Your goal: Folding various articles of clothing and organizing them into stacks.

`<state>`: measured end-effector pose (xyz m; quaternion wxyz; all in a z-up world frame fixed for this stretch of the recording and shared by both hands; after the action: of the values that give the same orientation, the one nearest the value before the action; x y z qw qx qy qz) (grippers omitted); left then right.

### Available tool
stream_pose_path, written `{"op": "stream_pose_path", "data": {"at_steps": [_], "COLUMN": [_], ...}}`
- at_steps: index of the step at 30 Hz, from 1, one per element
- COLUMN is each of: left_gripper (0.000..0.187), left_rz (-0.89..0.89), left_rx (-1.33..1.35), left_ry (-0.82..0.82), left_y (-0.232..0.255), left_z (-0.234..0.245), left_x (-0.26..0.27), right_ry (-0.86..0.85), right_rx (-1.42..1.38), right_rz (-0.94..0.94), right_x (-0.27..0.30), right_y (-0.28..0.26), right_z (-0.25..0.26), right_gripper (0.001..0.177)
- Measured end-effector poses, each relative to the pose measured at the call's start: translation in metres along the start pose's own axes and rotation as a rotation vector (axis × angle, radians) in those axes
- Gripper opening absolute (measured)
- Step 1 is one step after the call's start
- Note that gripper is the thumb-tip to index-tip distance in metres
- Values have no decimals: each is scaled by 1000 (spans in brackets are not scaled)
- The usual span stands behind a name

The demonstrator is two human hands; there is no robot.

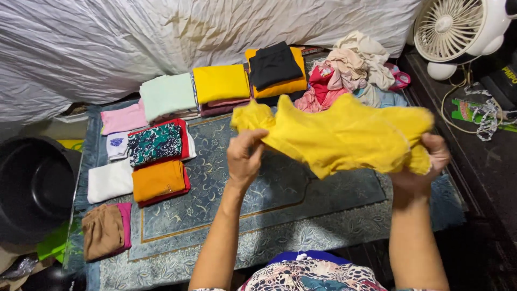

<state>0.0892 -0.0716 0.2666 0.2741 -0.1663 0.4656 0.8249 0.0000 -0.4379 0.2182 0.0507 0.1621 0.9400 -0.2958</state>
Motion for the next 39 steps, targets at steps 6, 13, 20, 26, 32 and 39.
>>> {"op": "stream_pose_path", "data": {"at_steps": [6,13,20,26,32,39], "left_gripper": [57,65,18,15,33,26], "left_rz": [43,238,323,719,462,67], "left_rx": [-228,-391,-351,280,459,34], "left_ry": [-376,-542,-337,-223,-498,-131], "left_y": [-101,-163,-201,-220,-108,-39], "left_z": [-95,-112,-131,-114,-59,-29], "left_x": [94,135,136,131,61,-5], "right_ry": [558,67,-250,-27,-283,-96], "right_rx": [415,1776,2106,1363,1194,1454], "right_rz": [-102,-17,-105,-442,-670,-219], "right_x": [64,72,69,46,39,17], "right_y": [52,98,165,126,68,3], "right_z": [268,134,97,155,77,63], "right_gripper": [19,38,27,23,29,23]}}
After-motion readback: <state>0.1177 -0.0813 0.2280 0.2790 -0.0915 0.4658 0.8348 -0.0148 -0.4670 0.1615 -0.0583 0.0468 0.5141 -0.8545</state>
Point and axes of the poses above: each hand's wrist, its own x-axis away from the middle knuckle, its own z-axis out of the back of the hand, y = z × x, the point moved 8 cm from there along -x, towards the middle knuckle, and after that the axes turned 7 degrees about -y, right-handed, at the moved point
